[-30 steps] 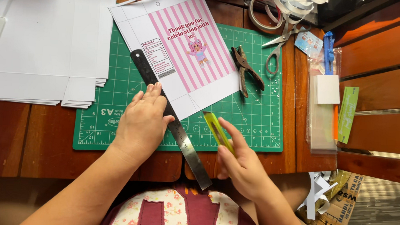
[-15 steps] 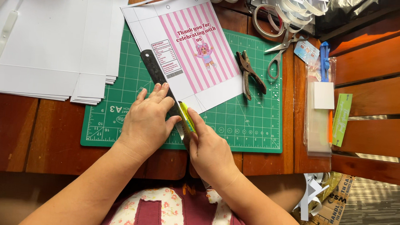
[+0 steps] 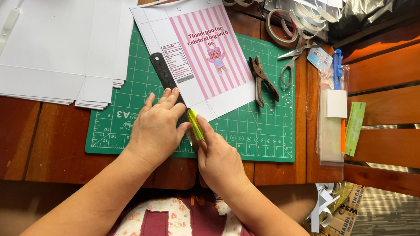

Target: The person uses a metal ruler and a yellow utility knife to trim the edges of a printed pink-and-white striped card on a green cutting mat. They then switch to scissors to trim the corners of the same card.

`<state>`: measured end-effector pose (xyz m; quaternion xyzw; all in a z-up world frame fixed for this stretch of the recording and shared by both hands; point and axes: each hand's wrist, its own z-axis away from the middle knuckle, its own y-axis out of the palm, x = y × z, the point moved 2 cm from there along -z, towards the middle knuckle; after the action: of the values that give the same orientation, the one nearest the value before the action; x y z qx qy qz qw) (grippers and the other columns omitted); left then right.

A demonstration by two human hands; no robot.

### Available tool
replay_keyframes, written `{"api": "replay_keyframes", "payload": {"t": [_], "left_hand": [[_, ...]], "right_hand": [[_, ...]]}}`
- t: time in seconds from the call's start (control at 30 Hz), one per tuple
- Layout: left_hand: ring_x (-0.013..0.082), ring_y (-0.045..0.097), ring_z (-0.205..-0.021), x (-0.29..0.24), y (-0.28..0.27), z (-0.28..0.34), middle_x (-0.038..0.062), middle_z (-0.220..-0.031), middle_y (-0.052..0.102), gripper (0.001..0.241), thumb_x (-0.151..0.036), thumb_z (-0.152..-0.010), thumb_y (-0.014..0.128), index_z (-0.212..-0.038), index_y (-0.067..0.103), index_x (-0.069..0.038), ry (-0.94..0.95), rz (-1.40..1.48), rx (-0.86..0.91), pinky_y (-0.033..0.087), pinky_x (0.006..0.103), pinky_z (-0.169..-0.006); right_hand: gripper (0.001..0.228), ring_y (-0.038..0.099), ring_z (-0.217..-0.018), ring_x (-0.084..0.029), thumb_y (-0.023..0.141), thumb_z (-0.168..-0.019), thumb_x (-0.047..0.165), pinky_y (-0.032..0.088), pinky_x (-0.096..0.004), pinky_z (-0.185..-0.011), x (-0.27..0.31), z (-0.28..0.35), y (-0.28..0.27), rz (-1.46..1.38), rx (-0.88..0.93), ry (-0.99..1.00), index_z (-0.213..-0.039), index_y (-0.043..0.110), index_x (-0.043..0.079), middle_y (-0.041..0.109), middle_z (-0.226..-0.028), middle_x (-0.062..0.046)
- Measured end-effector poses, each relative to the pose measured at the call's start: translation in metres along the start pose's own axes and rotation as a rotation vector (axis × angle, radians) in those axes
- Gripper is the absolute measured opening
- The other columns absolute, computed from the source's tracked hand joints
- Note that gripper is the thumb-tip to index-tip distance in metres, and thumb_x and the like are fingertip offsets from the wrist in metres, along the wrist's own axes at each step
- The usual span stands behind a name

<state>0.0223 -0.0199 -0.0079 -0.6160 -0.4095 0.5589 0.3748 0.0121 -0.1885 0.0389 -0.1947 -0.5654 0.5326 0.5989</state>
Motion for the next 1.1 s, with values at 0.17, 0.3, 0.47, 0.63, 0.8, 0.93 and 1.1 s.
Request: {"api": "replay_keyframes", "payload": {"t": [0.17, 0.3, 0.47, 0.63, 0.8, 0.93, 1.1], "left_hand": [[0.0276, 0.053, -0.141, -0.001, -0.001, -0.001, 0.013, -0.151, 0.058, 0.032, -0.041, -0.085, 0.075, -0.107, 0.068, -0.019, -0.002, 0.010, 0.007, 0.033, 0.0541, -0.120], [0.0273, 0.053, -0.141, -0.001, -0.002, -0.001, 0.013, -0.151, 0.058, 0.032, -0.041, -0.086, 0.075, -0.107, 0.068, -0.019, -0.001, 0.000, 0.013, 0.032, 0.0542, -0.120], [0.0284, 0.053, -0.141, -0.001, 0.000, -0.002, 0.013, -0.151, 0.058, 0.034, -0.042, -0.085, 0.075, -0.108, 0.068, -0.018, 0.004, 0.001, 0.017, 0.033, 0.0550, -0.119], [0.0282, 0.052, -0.142, -0.001, 0.004, -0.003, 0.013, -0.151, 0.058, 0.035, -0.042, -0.085, 0.075, -0.110, 0.068, -0.019, -0.009, -0.013, 0.035, 0.033, 0.0552, -0.120], [0.0294, 0.052, -0.141, -0.004, 0.003, -0.006, 0.014, -0.151, 0.058, 0.036, -0.041, -0.085, 0.076, -0.111, 0.068, -0.019, -0.026, -0.038, 0.065, 0.032, 0.0564, -0.120], [0.0292, 0.055, -0.140, -0.004, 0.005, -0.007, 0.014, -0.149, 0.060, 0.038, -0.042, -0.083, 0.078, -0.112, 0.069, -0.019, -0.018, -0.080, 0.062, 0.033, 0.0562, -0.119], [0.0299, 0.056, -0.139, -0.005, 0.001, -0.008, 0.015, -0.148, 0.060, 0.037, -0.041, -0.082, 0.078, -0.110, 0.069, -0.017, -0.017, -0.079, 0.068, 0.034, 0.0564, -0.119]], "right_hand": [[0.064, 0.072, -0.093, -0.046, 0.049, -0.097, 0.023, 0.060, -0.056, -0.079, -0.001, 0.000, 0.002, 0.005, -0.035, -0.015, -0.159, 0.035, 0.036, 0.073, -0.106, -0.017], [0.063, 0.073, -0.088, -0.046, 0.050, -0.098, 0.023, 0.061, -0.056, -0.076, 0.005, -0.001, -0.001, 0.058, -0.054, -0.032, -0.159, 0.038, 0.034, 0.074, -0.100, -0.018], [0.065, 0.073, -0.078, -0.046, 0.051, -0.095, 0.024, 0.061, -0.056, -0.069, 0.007, -0.004, -0.003, 0.184, -0.042, -0.063, -0.159, 0.040, 0.032, 0.072, -0.085, -0.018], [0.065, 0.073, -0.075, -0.046, 0.052, -0.094, 0.026, 0.061, -0.056, -0.065, 0.018, -0.004, -0.012, 0.225, -0.046, -0.077, -0.158, 0.042, 0.032, 0.073, -0.081, -0.019], [0.065, 0.075, -0.075, -0.043, 0.053, -0.094, 0.026, 0.062, -0.053, -0.064, 0.012, -0.003, -0.011, 0.205, -0.056, -0.078, -0.157, 0.043, 0.034, 0.075, -0.083, -0.018], [0.063, 0.073, -0.076, -0.045, 0.052, -0.094, 0.026, 0.060, -0.055, -0.066, 0.010, 0.001, -0.012, 0.187, -0.046, -0.071, -0.156, 0.044, 0.033, 0.074, -0.081, -0.020], [0.063, 0.074, -0.075, -0.043, 0.053, -0.093, 0.026, 0.061, -0.053, -0.065, 0.009, 0.007, -0.014, 0.189, -0.046, -0.065, -0.155, 0.045, 0.034, 0.075, -0.080, -0.018]]}}
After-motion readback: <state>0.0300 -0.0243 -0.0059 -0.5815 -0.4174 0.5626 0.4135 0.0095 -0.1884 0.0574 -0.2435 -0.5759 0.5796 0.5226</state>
